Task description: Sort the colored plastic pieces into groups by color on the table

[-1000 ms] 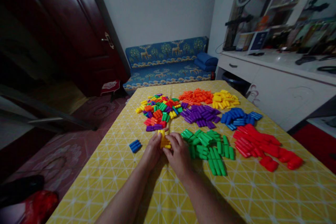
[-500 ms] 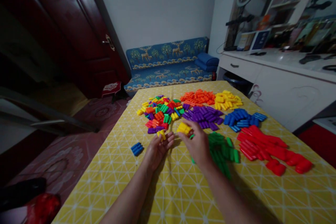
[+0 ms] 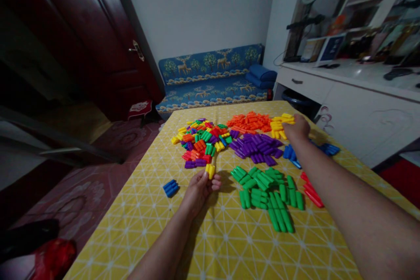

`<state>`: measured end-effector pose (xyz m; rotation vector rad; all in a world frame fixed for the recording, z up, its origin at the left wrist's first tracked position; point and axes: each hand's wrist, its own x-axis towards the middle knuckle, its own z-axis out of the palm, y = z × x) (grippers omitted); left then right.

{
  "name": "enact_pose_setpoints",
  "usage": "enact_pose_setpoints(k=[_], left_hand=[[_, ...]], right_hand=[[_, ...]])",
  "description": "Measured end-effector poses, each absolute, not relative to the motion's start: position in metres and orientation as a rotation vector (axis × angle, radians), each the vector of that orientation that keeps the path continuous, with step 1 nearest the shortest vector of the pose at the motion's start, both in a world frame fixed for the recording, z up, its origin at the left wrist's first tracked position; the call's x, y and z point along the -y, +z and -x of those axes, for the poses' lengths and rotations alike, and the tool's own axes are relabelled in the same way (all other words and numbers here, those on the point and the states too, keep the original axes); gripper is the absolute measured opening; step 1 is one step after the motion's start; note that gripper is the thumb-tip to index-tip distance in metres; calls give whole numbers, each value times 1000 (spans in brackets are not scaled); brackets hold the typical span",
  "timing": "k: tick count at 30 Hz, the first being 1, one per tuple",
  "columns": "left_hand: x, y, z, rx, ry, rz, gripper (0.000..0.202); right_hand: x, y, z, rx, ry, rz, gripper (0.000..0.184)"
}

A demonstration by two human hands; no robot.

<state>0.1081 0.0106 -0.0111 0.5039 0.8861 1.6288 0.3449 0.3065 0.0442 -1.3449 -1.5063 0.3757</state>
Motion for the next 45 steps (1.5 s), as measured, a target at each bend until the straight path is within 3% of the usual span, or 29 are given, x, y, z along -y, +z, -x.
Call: enact_pose_setpoints(k=[5,7,10,15,19,23,27,32,36,40,45], left_hand=[[-10,-11,-108,-910,1617,-543,51],[-10,-11,-108,-920,1609,-559,51],[-11,-12,-109,-942,1597,-600,49],[-10,-11,-109,-997,1589,-603,52],[-9,-9,-110,-980,1616,-551,57],[-10,-7,-111,-970,1625,-536,54],[-11,-7,-112,-974,1622,-558,52],[-12,-8,-113,-978,1632,-560,48],[-10,-11,-111,-1052,1653,-686,35],[-2,-11,-104,-1555,1752,-1016,18],[10,-3,-79,-2390,1585,-1359,26]], right_hand=[[-228,36,-284,1704,713,1234,33],[-179,34,-257,1930,1184,950,40],[-117,32,-230,2040,1471,737,46],[-117,27,-225,1961,1369,741,31],[-188,29,-255,1651,1097,1109,32],[-253,42,-295,1458,811,1300,42],[-258,48,-300,1412,582,1343,55],[-160,31,-242,1502,1023,950,55],[-76,9,-202,1393,1324,897,48],[-49,-15,-192,1372,1245,958,43],[-50,-28,-192,1495,1080,1051,34]])
